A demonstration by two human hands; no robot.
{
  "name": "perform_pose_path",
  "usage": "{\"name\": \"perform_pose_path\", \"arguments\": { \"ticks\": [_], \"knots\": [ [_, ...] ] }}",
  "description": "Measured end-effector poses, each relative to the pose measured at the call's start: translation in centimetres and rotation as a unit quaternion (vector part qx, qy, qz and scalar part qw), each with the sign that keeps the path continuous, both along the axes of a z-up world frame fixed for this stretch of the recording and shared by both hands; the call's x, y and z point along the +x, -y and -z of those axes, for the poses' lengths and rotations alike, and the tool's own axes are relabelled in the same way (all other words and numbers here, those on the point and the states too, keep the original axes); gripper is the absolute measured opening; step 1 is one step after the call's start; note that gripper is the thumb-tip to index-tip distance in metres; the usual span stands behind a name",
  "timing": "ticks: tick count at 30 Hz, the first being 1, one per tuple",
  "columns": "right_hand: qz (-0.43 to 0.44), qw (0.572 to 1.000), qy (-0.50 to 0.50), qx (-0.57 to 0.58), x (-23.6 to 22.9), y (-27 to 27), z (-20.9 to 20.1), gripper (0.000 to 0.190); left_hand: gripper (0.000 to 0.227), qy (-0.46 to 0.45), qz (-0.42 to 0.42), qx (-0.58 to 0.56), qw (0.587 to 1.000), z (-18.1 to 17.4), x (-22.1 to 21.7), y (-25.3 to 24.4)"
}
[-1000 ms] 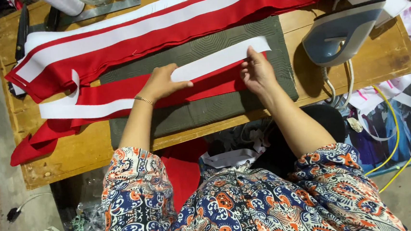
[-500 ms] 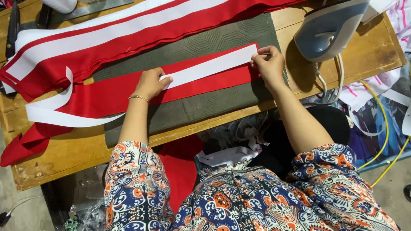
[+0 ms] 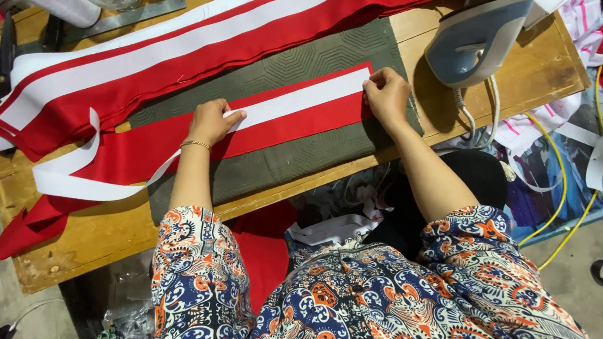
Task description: The person irons a long red and white striped fabric on a wooden table. They repeatedly fold the fabric, press it with an iron, and adjust its position to smooth different sections.
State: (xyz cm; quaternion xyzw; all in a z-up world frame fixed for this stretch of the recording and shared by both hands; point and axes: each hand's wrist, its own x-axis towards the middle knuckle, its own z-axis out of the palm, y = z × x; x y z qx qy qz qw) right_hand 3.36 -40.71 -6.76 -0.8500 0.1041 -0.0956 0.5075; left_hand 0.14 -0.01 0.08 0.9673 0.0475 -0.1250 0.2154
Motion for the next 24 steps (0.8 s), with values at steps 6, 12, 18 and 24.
{"name": "perform_pose_path", "arguments": {
  "ticks": [6, 12, 18, 24],
  "knots": [
    [-0.004, 1.000, -0.001, 0.010, -0.1, -0.4, -0.8, 0.010, 0.037, -0.011, 0.003, -0.003, 1.000, 0.8, 0.9, -0.9],
    [-0.024, 1.000, 0.020, -0.005, 0.1, -0.4, 0.0, 0.011, 0.027, -0.009, 0.001, -0.024, 1.000, 3.2, 1.4, -2.4],
    [-0.026, 0.999, 0.026, -0.017, -0.2, -0.4, -0.5, 0.011, 0.027, 0.013, -0.018, -0.039, 0.999, 2.8, 1.0, -2.5],
    [-0.016, 0.999, 0.033, -0.011, -0.3, -0.5, -0.6, 0.009, 0.026, 0.010, -0.031, -0.053, 0.998, 3.5, 1.9, -2.9]
  ]
}}
